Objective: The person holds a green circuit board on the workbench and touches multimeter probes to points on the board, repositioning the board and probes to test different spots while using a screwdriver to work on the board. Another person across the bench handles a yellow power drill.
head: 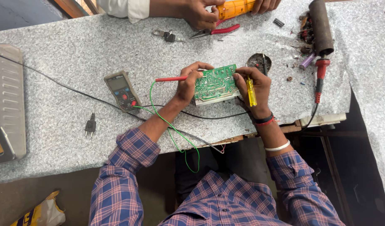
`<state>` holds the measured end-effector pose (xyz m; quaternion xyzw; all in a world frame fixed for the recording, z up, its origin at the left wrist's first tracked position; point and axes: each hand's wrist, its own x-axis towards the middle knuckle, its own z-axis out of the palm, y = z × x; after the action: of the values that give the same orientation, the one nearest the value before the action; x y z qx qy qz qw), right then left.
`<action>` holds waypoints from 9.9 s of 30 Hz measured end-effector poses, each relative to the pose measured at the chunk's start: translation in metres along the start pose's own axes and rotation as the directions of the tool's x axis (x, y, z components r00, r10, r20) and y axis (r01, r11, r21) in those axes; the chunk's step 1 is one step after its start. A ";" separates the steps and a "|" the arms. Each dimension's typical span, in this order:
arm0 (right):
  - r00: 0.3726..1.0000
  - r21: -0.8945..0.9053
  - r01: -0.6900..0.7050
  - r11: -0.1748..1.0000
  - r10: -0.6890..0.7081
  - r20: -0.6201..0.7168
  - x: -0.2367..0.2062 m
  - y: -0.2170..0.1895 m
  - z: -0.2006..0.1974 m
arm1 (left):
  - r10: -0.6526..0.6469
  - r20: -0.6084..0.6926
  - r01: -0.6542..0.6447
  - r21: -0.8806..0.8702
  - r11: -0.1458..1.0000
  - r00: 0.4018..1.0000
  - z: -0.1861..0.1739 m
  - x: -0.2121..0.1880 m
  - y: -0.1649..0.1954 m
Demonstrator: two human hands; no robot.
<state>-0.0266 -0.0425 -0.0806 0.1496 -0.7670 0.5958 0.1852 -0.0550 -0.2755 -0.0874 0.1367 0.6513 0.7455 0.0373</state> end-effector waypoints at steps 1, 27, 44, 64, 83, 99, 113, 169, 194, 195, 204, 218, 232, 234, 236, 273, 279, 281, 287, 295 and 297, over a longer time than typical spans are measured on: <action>1.000 -0.006 -0.005 1.000 0.005 0.003 -0.002 -0.001 0.000 | 0.000 -0.002 0.000 0.027 1.000 1.000 0.000 -0.003 0.000; 1.000 0.006 -0.025 1.000 0.025 0.003 -0.023 0.000 0.004 | -0.003 0.027 0.002 0.016 1.000 1.000 -0.001 -0.021 -0.012; 1.000 0.015 0.000 1.000 0.000 0.000 -0.051 0.007 -0.001 | 0.001 0.019 -0.001 0.035 0.999 1.000 0.009 -0.044 -0.020; 1.000 -0.030 -0.006 1.000 0.006 -0.019 -0.068 0.009 -0.010 | 0.021 0.028 -0.021 -0.001 1.000 0.999 0.022 -0.056 -0.031; 1.000 -0.037 -0.002 0.999 0.001 -0.015 -0.079 0.006 -0.003 | 0.035 0.029 -0.037 0.043 0.998 0.999 0.015 -0.071 -0.031; 1.000 0.014 -0.025 1.000 0.025 -0.015 -0.091 0.002 -0.001 | 0.021 0.015 -0.022 0.081 0.997 1.000 0.016 -0.083 -0.036; 1.000 -0.026 -0.002 1.000 0.002 -0.017 -0.101 0.003 -0.011 | -0.023 0.005 0.023 0.052 0.998 1.000 0.029 -0.092 -0.037; 0.968 0.189 -0.136 0.973 0.089 0.236 -0.071 0.005 0.004 | -0.046 0.019 0.045 0.025 0.999 0.999 0.035 -0.102 -0.038; 0.964 0.280 -0.148 0.949 0.074 0.257 -0.072 0.008 0.007 | -0.058 0.013 0.057 0.083 0.995 0.998 0.029 -0.103 -0.041; 0.962 0.299 -0.157 0.941 0.077 0.261 -0.072 0.009 0.006 | -0.056 0.014 0.054 0.078 0.995 0.998 0.030 -0.103 -0.041; 0.961 0.317 -0.148 0.937 0.061 0.269 -0.075 0.011 0.002 | -0.041 0.019 0.039 0.066 0.997 0.999 0.032 -0.102 -0.041; 0.956 0.283 -0.173 0.943 0.091 0.280 -0.099 0.011 0.006 | -0.032 0.018 0.031 0.047 0.998 0.999 0.033 -0.124 -0.049; 0.957 0.251 -0.153 0.956 0.080 0.278 -0.113 0.013 0.012 | -0.034 0.015 0.033 0.077 0.996 0.999 0.029 -0.138 -0.055; 0.959 0.246 -0.147 0.958 0.077 0.274 -0.116 0.012 0.014 | -0.044 0.014 0.043 0.070 0.997 0.999 0.028 -0.141 -0.055; 0.958 0.246 -0.146 0.958 0.075 0.276 -0.116 0.013 0.015 | -0.047 0.011 0.047 0.069 0.997 0.999 0.027 -0.142 -0.055; 0.976 0.186 -0.070 0.980 0.028 0.215 -0.148 0.013 0.027 | -0.020 0.015 0.019 0.075 0.997 1.000 0.024 -0.172 -0.064; 0.986 0.172 -0.093 0.981 0.067 0.152 -0.143 0.012 0.024 | -0.006 0.018 0.005 0.075 0.997 1.000 0.028 -0.168 -0.062; 0.984 0.177 -0.096 0.979 0.066 0.167 -0.144 0.011 0.024 | 0.003 0.019 -0.004 0.081 0.997 1.000 0.029 -0.168 -0.062; 0.978 0.203 -0.152 0.967 0.118 0.169 -0.139 0.008 0.023 | -0.028 0.017 0.027 0.049 0.998 0.999 0.029 -0.166 -0.060; 0.986 0.227 -0.162 0.960 0.152 0.062 -0.134 0.011 0.019 | -0.022 0.019 0.021 0.056 0.998 1.000 0.030 -0.162 -0.061; 0.982 0.239 -0.188 0.953 0.177 0.068 -0.131 0.012 0.017 | -0.019 0.020 0.017 0.062 0.998 1.000 0.030 -0.160 -0.062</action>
<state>0.0822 -0.0553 -0.1556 0.1133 -0.7024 0.6966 0.0921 0.0987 -0.2752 -0.1699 0.1394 0.6749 0.7232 0.0463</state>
